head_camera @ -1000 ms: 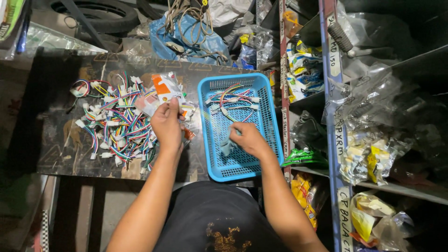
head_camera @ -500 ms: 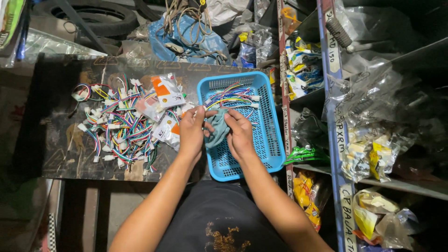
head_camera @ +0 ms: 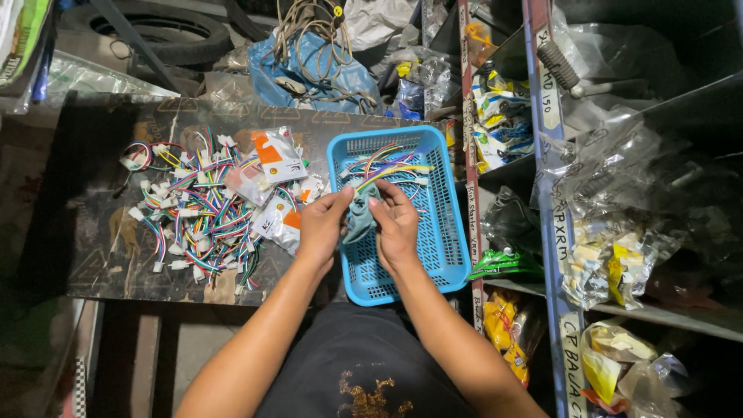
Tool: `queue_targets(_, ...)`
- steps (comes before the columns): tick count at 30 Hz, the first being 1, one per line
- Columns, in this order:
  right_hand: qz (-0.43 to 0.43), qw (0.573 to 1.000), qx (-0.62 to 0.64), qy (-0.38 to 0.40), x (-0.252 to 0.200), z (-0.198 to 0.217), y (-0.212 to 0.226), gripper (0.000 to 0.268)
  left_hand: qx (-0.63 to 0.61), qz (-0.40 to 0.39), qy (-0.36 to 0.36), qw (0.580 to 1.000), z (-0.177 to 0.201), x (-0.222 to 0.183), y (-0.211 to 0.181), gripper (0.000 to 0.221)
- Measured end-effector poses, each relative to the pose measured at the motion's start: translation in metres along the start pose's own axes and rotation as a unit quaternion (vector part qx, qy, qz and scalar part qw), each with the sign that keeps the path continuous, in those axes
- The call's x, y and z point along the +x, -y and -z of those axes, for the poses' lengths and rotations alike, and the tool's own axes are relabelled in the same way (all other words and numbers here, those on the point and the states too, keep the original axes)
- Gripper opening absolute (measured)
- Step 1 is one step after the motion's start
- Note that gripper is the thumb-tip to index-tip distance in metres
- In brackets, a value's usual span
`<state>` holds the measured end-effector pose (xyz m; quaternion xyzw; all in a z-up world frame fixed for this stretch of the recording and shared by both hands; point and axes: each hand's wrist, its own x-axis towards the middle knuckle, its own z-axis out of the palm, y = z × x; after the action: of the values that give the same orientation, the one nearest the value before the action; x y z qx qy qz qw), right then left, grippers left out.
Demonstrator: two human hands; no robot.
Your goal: Cleaning and inspecting various motorcycle electrical wiring harnesses using a cloth and a blue basket.
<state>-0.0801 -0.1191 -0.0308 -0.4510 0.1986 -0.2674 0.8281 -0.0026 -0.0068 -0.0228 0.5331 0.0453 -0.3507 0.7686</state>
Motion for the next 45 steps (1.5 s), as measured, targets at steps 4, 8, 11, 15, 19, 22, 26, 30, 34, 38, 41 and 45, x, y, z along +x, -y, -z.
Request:
queue_targets(4,0.04,0.999,-0.011,-0.014,0.004,0.001,0.006,0.038,0.052,-0.056,0.002,0.997,-0.001,-0.003,-0.007,0.028)
queue_targets(8,0.048,0.998,-0.026,-0.017,-0.001,-0.006,0.011,0.041,0.124,-0.093,-0.02,0.988,-0.005,-0.008,-0.013,0.031)
queue_targets(11,0.057,0.998,-0.03,-0.013,0.0,-0.011,0.012,0.043,0.171,-0.145,-0.042,0.974,-0.008,-0.008,-0.017,0.031)
queue_targets(15,0.086,0.994,-0.021,-0.069,0.006,0.008,0.005,0.041,0.209,-0.167,-0.065,0.961,-0.009,-0.009,-0.016,0.031)
queue_targets(19,0.132,0.986,-0.021,-0.104,0.012,0.02,0.016,0.034,0.224,-0.167,-0.061,0.958,-0.005,-0.01,-0.012,0.032)
queue_targets(22,0.152,0.984,-0.023,-0.091,0.01,0.016,0.017,0.034,0.218,-0.162,-0.045,0.961,-0.005,-0.011,-0.014,0.031)
queue_targets(26,0.085,0.994,-0.047,-0.048,0.0,0.008,0.003,0.037,0.217,-0.145,-0.033,0.965,-0.011,-0.015,-0.015,0.03)
queue_targets(30,0.047,0.996,-0.072,-0.009,-0.005,-0.003,0.012,0.046,0.208,-0.179,-0.029,0.961,-0.008,-0.013,-0.014,0.03)
queue_targets(34,0.029,0.996,-0.087,0.007,-0.006,-0.012,0.021,0.056,0.209,-0.18,-0.047,0.96,-0.009,-0.016,-0.012,0.029)
queue_targets(38,0.037,0.993,-0.113,0.004,-0.006,-0.019,0.02,0.066,0.203,-0.171,-0.068,0.962,-0.009,-0.018,-0.01,0.029)
queue_targets(41,0.056,0.992,-0.115,0.004,-0.008,-0.014,0.018,0.068,0.215,-0.193,-0.066,0.955,-0.011,-0.022,-0.007,0.028)
queue_targets(45,0.056,0.992,-0.11,0.018,-0.01,-0.014,0.021,0.069,0.225,-0.196,-0.077,0.951,-0.011,-0.026,-0.005,0.026)
